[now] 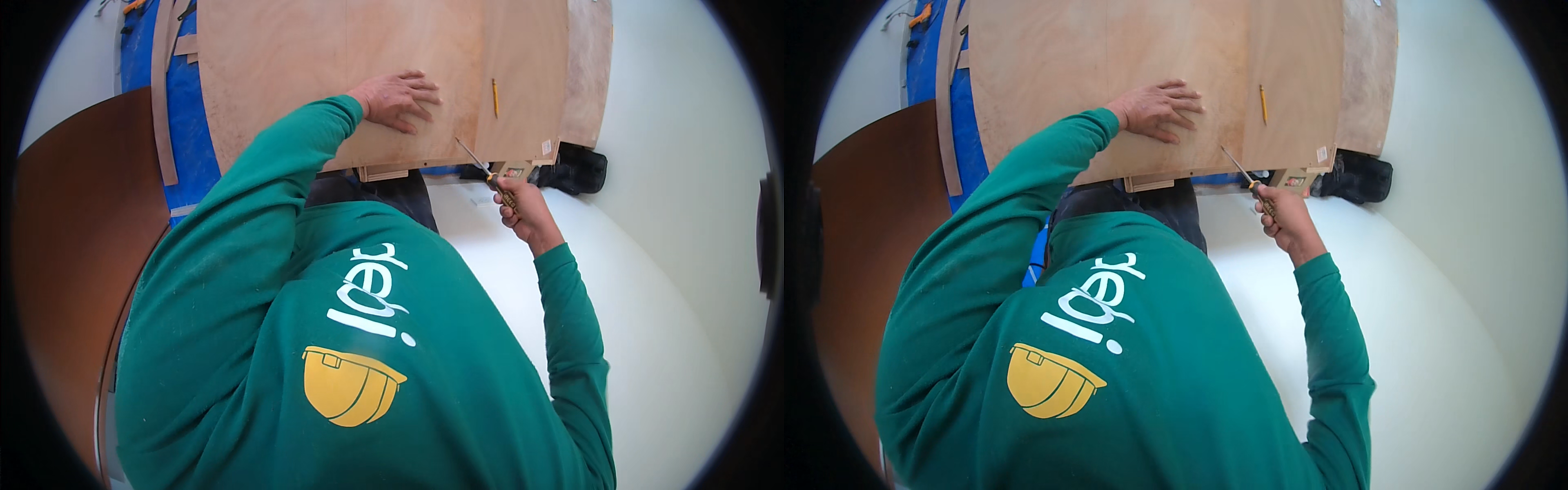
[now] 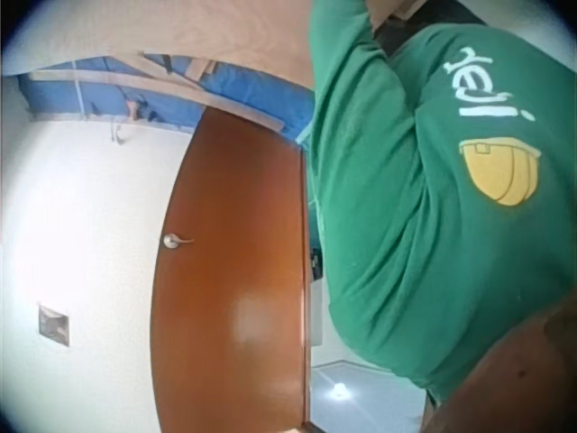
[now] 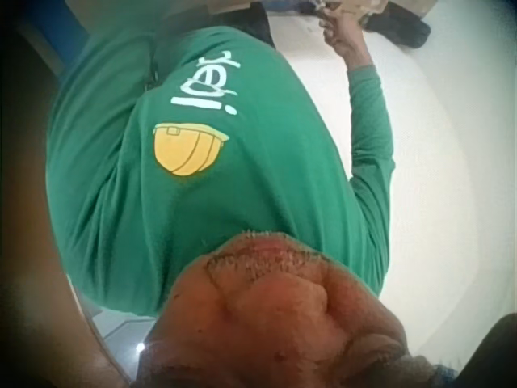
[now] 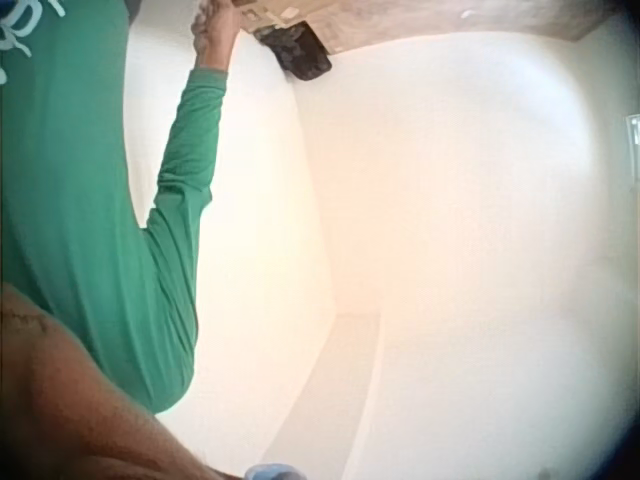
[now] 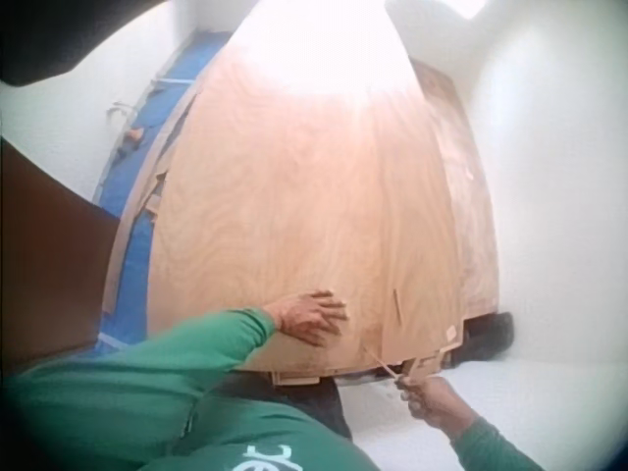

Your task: The person assembles a wooden cabinet by positioning a large plywood panel, using a screwdriver to drive screws into pre-drilled holes, and measuring with a tape measure. The person repeatedly aligns the panel and secures it to the frame.

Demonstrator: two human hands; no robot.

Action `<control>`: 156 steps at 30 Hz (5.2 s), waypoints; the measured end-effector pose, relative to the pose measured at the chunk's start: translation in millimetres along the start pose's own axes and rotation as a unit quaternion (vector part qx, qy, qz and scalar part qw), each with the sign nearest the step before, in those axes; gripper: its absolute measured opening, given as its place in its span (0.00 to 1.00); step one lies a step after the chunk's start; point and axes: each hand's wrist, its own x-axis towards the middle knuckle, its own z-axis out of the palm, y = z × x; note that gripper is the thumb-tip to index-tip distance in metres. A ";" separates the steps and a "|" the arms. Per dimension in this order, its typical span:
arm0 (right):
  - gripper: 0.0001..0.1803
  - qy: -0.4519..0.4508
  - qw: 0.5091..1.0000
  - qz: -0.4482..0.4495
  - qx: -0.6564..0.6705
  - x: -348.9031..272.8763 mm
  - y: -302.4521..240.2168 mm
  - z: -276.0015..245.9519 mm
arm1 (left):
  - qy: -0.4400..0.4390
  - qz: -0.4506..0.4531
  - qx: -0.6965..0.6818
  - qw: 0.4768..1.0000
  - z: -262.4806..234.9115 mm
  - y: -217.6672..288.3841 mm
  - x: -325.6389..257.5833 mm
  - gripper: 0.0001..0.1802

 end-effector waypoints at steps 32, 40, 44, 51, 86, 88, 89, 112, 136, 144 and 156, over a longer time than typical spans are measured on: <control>0.13 0.196 0.831 -0.287 -0.435 -7.5 -28.9 13.2 | 0.003 0.004 0.029 1.000 -4.6 3.5 0.3 0.26; 0.16 0.122 0.980 -0.079 -0.137 14.8 -21.9 -14.3 | 0.094 -0.127 0.017 0.987 -8.8 10.3 -26.0 0.25; 0.21 0.187 0.936 -0.149 -0.258 33.8 -24.5 -19.7 | 0.205 -0.295 0.113 0.926 -18.1 34.4 -128.3 0.27; 0.28 0.151 0.923 -0.173 -0.309 39.2 -34.4 -32.2 | 0.233 -0.583 0.193 0.754 -30.3 109.6 -293.1 0.38; 0.24 0.165 0.849 -0.285 -0.414 1.9 -0.5 11.7 | 0.528 -0.612 -0.276 0.520 67.2 125.5 -345.9 0.31; 0.19 0.179 0.844 -0.291 -0.414 0.0 18.0 22.3 | 0.530 -0.611 -0.269 0.523 67.3 126.7 -344.4 0.31; 0.18 0.195 0.841 -0.298 -0.407 -0.2 25.1 26.2 | 0.534 -0.612 -0.271 0.516 67.0 127.4 -343.9 0.31; 0.19 0.238 0.840 -0.315 -0.371 -7.0 66.8 56.8 | 0.569 -0.592 -0.254 0.511 62.9 138.2 -327.2 0.28; 0.03 0.309 0.602 -0.533 -0.508 9.3 46.4 13.6 | 0.445 -0.734 0.130 0.496 69.6 136.8 -297.6 0.42; 0.04 0.231 0.563 -0.523 -0.597 12.8 15.4 2.8 | 0.284 -0.593 0.134 0.741 80.0 136.8 -238.4 0.58; 0.09 0.171 0.776 -0.429 -0.429 19.3 -4.1 -11.4 | 0.172 -0.608 0.030 0.775 71.8 171.0 -162.7 0.76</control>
